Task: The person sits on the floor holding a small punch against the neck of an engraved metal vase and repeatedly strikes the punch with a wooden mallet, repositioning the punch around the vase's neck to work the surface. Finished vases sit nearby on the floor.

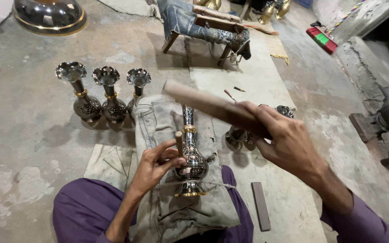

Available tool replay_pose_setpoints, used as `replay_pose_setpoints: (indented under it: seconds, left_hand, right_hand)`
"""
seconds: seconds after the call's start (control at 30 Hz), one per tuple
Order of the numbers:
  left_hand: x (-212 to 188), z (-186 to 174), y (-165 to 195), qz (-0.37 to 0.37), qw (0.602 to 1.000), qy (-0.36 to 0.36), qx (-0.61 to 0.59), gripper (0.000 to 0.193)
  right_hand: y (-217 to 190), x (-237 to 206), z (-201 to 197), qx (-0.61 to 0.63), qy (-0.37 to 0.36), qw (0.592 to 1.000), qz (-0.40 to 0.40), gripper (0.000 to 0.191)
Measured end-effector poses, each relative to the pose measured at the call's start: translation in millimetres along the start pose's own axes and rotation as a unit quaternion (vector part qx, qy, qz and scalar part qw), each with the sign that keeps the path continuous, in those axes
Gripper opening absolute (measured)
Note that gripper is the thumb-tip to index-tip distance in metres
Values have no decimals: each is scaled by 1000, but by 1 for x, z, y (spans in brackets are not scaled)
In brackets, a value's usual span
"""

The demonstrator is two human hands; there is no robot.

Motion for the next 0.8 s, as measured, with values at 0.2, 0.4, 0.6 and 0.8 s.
replay_pose_setpoints:
  seconds: [0.2,0.4,0.6,0.8]
  left_hand:
    - [0,1,3,-11,999,9,33,50]
    - [-6,0,-7,-27,999,26,14,51]
    - [-15,2,-31,68,996,51,-12,51]
    - [-21,4,-41,108,991,80,-20,41]
  right_hand:
    - [-6,9,-3,-36,36,998,-29,65]
    - [-9,20,1,-73,-42,996,-32,62]
    - [-11,22,-13,37,52,996,-65,72]
    - [-18,23,-16,12,84,991,-102,61]
Point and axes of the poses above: each hand's wrist, its own x-axis towards the middle knuckle, its own z-axis out of the palm, y = z × x, the point moved 4 cm from there along x, towards the middle knuckle, and after that the axes turned 10 degrees about -z, right-handed, at the moved point
